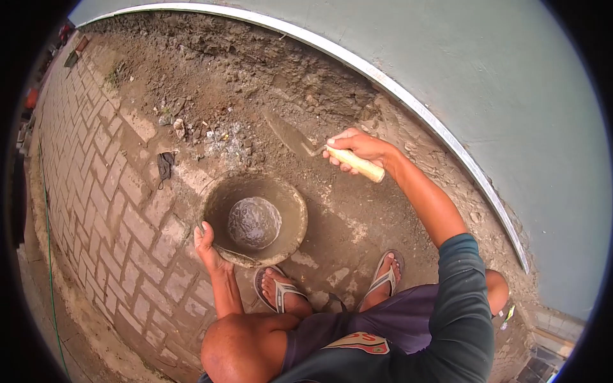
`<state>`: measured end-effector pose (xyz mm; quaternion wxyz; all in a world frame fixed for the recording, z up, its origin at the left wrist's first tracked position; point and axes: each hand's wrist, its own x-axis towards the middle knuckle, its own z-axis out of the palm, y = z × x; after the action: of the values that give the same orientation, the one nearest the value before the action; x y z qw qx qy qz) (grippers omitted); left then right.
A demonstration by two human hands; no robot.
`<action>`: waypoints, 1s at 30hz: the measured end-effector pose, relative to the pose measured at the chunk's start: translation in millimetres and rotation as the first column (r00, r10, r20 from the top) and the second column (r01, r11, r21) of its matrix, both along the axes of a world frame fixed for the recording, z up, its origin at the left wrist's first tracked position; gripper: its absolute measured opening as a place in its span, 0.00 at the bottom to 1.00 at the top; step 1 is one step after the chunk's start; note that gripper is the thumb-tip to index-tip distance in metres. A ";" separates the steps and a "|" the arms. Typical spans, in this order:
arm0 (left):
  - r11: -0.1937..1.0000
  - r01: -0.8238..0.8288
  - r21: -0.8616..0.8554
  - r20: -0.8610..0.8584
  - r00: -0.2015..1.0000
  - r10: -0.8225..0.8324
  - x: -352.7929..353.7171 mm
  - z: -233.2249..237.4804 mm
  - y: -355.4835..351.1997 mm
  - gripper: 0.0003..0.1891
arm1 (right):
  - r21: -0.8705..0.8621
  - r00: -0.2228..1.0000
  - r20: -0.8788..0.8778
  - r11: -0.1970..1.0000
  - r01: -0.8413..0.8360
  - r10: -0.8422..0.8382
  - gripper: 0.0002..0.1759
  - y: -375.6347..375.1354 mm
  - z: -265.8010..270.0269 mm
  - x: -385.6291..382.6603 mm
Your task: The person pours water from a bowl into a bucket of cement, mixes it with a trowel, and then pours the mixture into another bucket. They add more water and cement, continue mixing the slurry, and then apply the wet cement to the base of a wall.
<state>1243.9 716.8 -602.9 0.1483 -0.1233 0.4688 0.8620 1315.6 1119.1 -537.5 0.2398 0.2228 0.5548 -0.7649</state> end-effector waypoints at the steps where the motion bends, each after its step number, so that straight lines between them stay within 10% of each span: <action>1: 1.000 -0.028 -0.014 0.021 0.999 0.028 -0.3 -3.4 -1.8 0.24 | -0.042 0.995 0.044 0.995 0.088 -0.086 0.17 18.5 -14.3 -10.4; 7: 0.998 -0.038 -0.051 0.003 0.999 0.039 -6.0 -13.9 -7.1 0.24 | 0.016 0.917 -0.187 0.932 0.361 -0.352 0.19 33.9 14.1 34.1; 14: 0.987 -0.011 -0.160 -0.002 1.000 0.011 -10.5 -21.3 -6.6 0.29 | 0.454 0.998 0.065 0.890 -0.045 0.017 0.16 10.7 -69.0 -3.2; 25: 0.983 -0.066 -0.169 0.059 0.995 0.077 -3.6 -16.7 -10.0 0.38 | 0.575 0.993 -0.024 0.811 0.108 -0.115 0.17 38.7 -95.9 12.4; 30: 0.989 -0.043 -0.139 0.029 0.998 0.048 -6.6 -6.3 -2.7 0.26 | 0.613 0.993 -0.044 0.782 0.116 -0.112 0.17 42.1 -78.0 32.0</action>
<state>1237.3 714.2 -609.1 0.1273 -0.1578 0.5219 0.8285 1347.6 1161.2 -615.5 0.1063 0.3196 0.7593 -0.5568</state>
